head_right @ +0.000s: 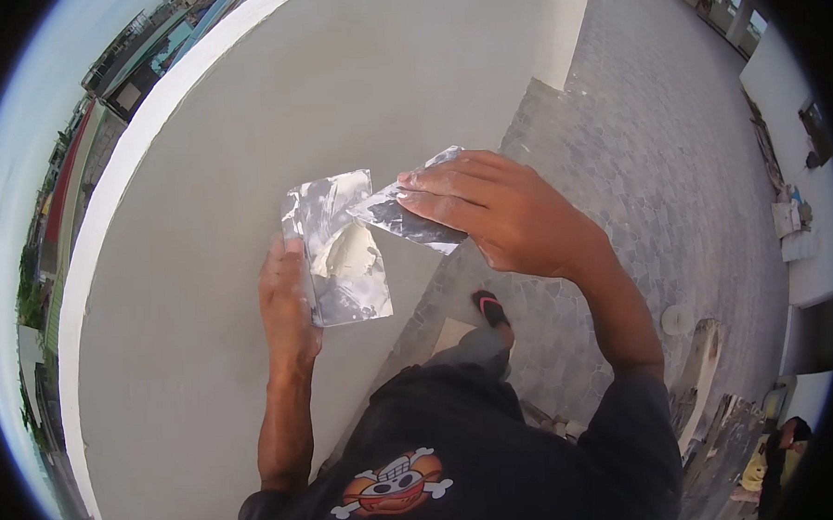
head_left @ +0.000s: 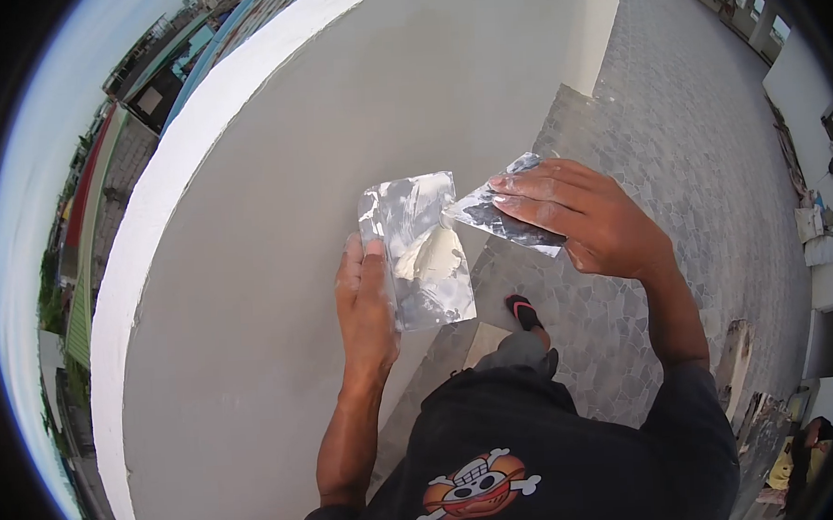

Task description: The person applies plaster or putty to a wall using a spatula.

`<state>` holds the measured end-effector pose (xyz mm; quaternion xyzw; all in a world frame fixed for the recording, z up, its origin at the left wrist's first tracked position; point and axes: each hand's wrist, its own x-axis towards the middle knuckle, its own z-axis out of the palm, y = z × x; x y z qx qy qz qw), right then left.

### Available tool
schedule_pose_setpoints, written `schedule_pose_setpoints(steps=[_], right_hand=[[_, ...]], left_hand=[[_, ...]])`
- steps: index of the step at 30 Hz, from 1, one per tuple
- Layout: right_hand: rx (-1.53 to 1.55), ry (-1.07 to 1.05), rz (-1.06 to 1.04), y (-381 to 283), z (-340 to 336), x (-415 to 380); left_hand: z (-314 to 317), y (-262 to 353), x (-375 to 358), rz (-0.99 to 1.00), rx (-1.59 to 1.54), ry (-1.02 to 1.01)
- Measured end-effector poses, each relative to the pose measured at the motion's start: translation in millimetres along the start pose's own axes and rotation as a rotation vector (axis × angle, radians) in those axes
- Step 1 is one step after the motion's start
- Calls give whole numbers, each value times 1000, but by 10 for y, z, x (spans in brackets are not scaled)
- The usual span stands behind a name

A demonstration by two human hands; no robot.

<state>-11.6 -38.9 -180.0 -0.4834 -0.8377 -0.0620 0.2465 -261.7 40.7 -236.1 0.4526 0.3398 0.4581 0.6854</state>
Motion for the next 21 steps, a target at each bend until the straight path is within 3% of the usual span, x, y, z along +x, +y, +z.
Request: schedule_pose_setpoints(steps=[5,9,21], right_hand=[[-34,-125,111,-22,69,99],[-47,-278,71,-57,56,104],[71,-637,105,-279,-291,294]], left_hand=[[-12,-23,27,130,204,-14],[33,-84,20,153,247,-2],[149,53,0,-78,-43,50]])
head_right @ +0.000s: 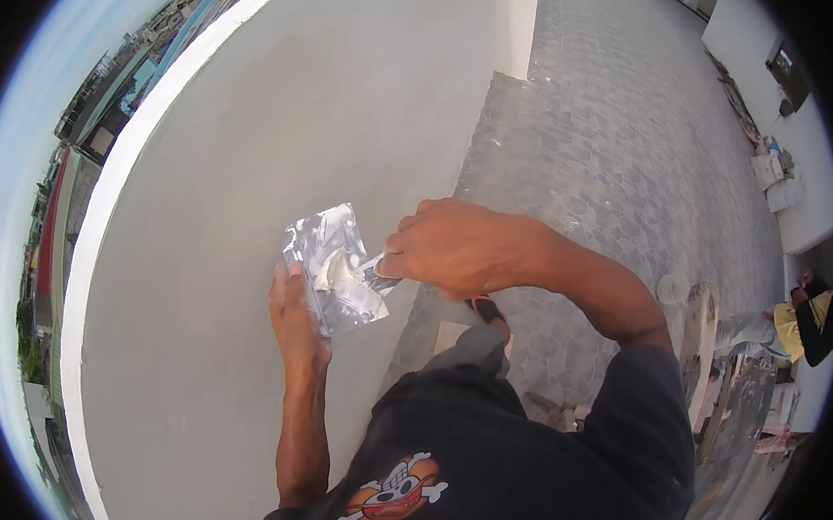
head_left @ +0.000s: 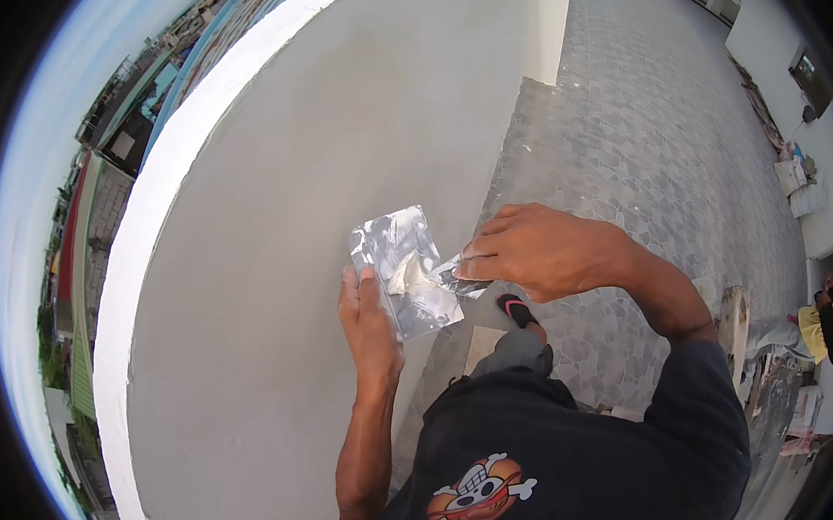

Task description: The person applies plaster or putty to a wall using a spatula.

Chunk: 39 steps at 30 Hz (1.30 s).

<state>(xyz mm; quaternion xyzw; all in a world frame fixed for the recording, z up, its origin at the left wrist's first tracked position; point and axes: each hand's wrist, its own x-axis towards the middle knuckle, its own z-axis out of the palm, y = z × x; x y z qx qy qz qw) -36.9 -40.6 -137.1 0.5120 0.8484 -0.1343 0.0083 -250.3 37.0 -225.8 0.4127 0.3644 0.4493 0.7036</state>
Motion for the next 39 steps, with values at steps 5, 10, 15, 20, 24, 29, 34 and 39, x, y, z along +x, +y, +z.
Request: schedule_pose_setpoints(steps=[5,10,15,20,24,29,34,39], right_hand=[[105,-18,-63,37,-149,-24],[487,231,-65,456,-213,-153],[596,894,362,825,-401,268],[456,1302,288,1309,-767,877],[198,1465,109,1476,-757,1284],[24,1497,147,1615,-640,1634],[-152,1488,130,1568,-463,1791],[-77,1411,16,1431,-333,1469]], left_hand=[[-33,92,5,-70,41,27],[10,44,-28,-90,-26,79],[-29,91,2,-118,24,38],[51,293,-232,-125,33,124],[-223,268,-498,-141,41,158],[-318,158,-527,-137,-32,154],[-379,81,-509,-159,-49,229],[-425,39,-492,-166,-72,181]])
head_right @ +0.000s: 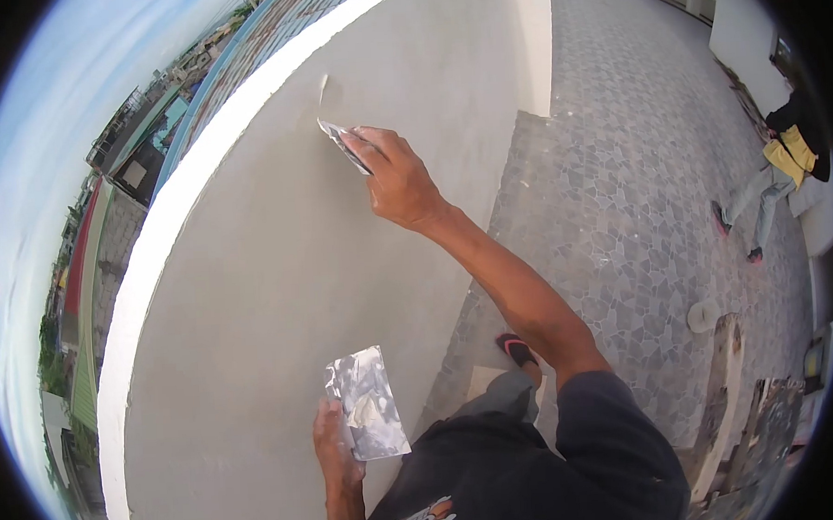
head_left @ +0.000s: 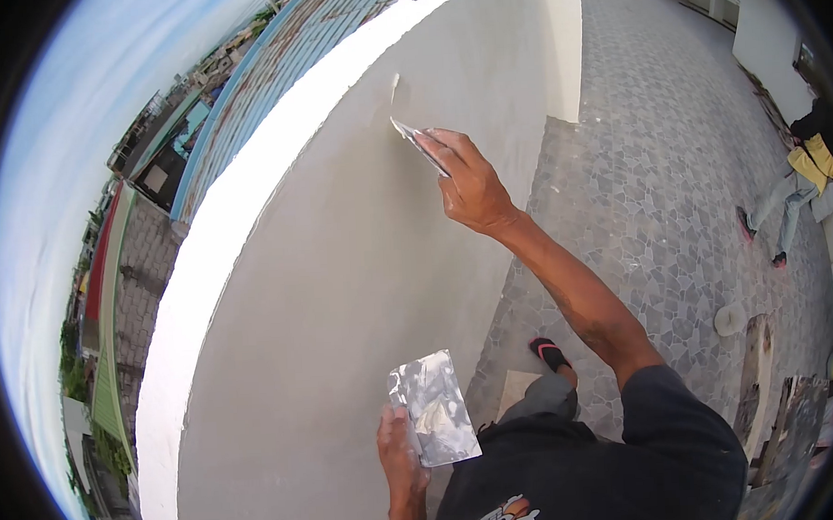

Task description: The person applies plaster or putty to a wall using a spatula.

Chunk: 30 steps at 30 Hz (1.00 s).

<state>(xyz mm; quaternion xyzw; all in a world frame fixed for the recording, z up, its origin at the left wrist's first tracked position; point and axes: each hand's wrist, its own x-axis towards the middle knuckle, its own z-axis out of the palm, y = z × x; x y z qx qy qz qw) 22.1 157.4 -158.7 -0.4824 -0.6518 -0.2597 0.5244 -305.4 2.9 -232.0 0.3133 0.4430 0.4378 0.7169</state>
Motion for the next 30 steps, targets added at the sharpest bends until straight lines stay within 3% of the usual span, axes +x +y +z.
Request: schedule_pose_setpoints(steps=[3,6,18,24,27,30], right_hand=[[179,110,398,-43,-64,254],[197,-6,594,-32,-133,551],[60,119,171,-413,133,471],[27,162,68,-707,264,346],[44,118,6,-875,250,301],[153,48,-73,-940,142,233]], left_hand=[[36,21,-17,2,-23,9],[109,77,-71,-3,-18,38],[-54,-56,-12,2,-8,62],[-67,-79,-27,21,-46,81],[-38,2,-66,17,-54,-2],[-44,-7,-85,7,-1,62]])
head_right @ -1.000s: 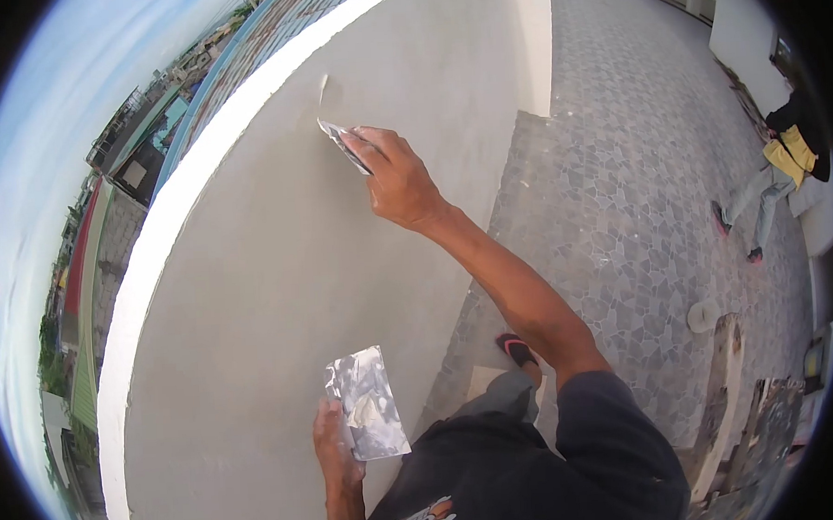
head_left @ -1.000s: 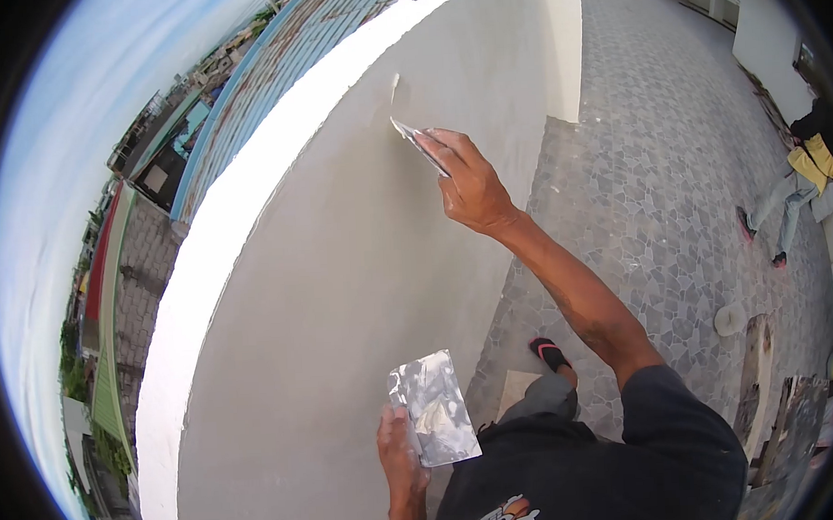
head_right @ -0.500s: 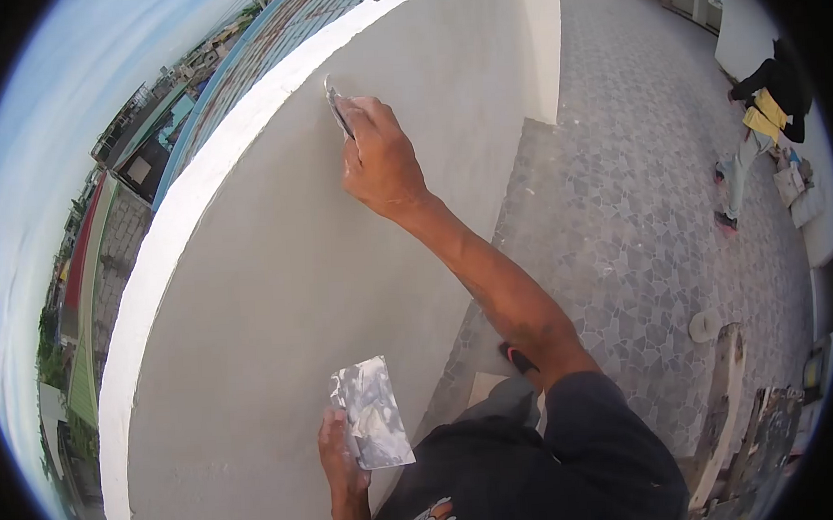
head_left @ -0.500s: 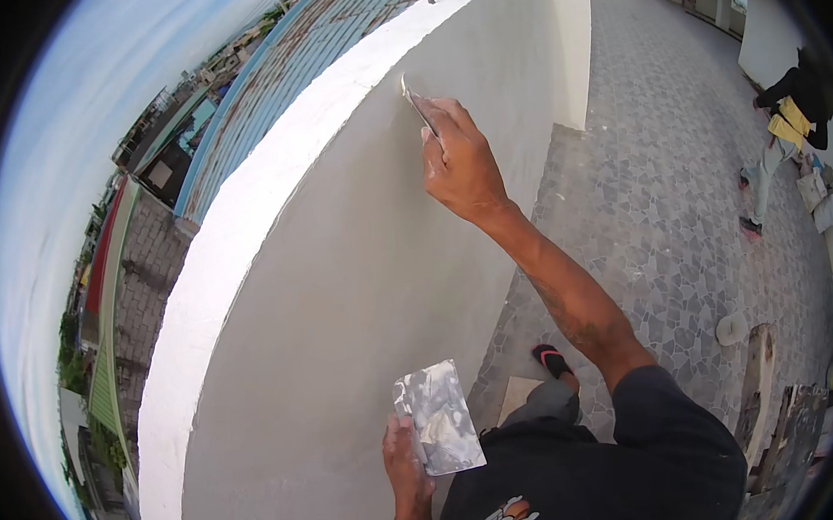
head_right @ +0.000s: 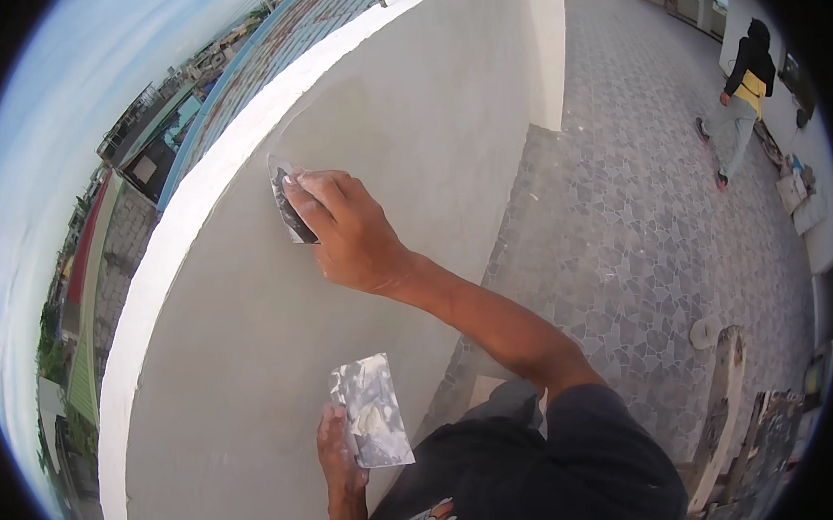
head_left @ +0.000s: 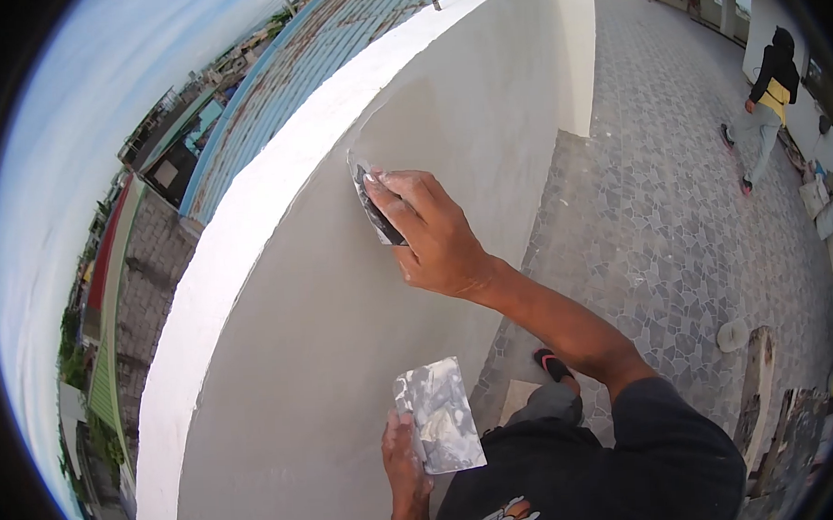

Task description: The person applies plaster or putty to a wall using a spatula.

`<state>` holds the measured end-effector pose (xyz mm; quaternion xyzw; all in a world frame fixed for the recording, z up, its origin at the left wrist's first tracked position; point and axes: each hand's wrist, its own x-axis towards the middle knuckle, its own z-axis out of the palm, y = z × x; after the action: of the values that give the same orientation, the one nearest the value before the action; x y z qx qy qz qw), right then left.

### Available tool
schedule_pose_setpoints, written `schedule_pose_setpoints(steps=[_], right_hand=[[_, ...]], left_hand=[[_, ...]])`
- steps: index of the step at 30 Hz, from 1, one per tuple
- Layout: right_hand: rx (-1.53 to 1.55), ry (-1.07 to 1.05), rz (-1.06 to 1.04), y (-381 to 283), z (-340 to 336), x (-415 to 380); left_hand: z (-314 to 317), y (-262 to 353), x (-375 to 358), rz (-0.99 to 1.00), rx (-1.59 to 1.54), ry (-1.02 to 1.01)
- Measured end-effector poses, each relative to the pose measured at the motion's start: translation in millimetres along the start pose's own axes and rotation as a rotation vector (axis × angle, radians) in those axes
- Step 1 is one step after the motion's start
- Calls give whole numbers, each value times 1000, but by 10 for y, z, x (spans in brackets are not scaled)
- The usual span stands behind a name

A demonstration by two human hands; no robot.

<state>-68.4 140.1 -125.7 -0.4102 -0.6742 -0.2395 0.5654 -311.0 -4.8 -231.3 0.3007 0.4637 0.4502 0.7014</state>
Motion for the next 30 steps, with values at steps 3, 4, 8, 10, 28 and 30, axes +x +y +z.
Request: schedule_pose_setpoints(steps=[3,4,8,10,28,30], right_hand=[[90,18,35,105,-246,-6],[92,50,172,223,-294,-20],[-64,106,424,943,-312,-107],[-164,86,387,1205,-247,-142],[-18,103,666,1102,-131,37],[-20,113,608,1043,-110,96]], left_hand=[[22,34,-42,2,-15,4],[28,40,-43,5,-20,-15],[111,68,-141,7,-24,7],[149,97,-157,4,-19,36],[42,120,-219,-1,-18,-68],[55,77,-228,1,-24,-2]])
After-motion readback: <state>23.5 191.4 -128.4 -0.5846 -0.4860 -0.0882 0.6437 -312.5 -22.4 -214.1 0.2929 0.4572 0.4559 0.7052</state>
